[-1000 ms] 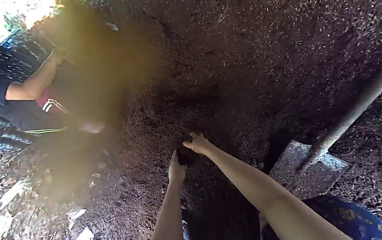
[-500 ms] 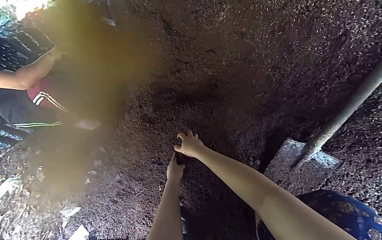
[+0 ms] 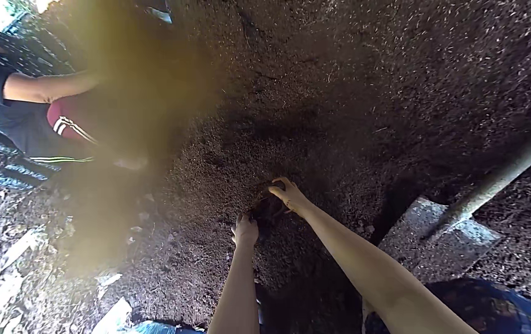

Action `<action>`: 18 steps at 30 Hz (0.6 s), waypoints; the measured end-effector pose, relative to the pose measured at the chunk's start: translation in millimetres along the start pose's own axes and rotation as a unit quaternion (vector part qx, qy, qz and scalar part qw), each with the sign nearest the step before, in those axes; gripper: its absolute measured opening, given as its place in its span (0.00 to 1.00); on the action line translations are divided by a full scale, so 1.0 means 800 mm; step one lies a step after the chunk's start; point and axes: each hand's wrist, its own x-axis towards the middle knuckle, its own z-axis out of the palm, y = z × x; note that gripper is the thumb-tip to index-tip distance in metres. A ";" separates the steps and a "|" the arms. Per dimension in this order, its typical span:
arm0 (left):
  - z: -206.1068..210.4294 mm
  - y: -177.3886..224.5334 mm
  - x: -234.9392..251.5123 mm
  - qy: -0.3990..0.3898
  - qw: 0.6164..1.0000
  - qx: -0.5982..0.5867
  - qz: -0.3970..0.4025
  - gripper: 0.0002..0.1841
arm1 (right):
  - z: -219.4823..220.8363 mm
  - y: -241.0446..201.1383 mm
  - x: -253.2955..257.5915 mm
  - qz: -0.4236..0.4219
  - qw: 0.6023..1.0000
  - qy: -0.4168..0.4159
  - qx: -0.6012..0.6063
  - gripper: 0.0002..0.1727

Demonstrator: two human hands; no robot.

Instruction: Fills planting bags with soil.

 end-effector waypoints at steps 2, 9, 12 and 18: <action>-0.011 0.011 -0.010 0.059 0.997 -0.039 0.043 0.23 | 0.000 0.009 -0.002 0.027 0.998 0.000 0.065 0.33; -0.010 0.046 -0.033 -0.004 0.980 0.053 0.191 0.21 | 0.010 0.015 -0.009 0.032 0.986 -0.008 0.162 0.32; -0.029 0.030 -0.020 0.012 0.962 0.103 0.252 0.19 | -0.003 0.020 -0.010 0.013 0.987 0.016 0.161 0.32; -0.220 -0.151 -0.033 0.262 0.962 0.062 -0.054 0.27 | -0.091 0.091 -0.021 0.071 0.965 0.141 0.209 0.35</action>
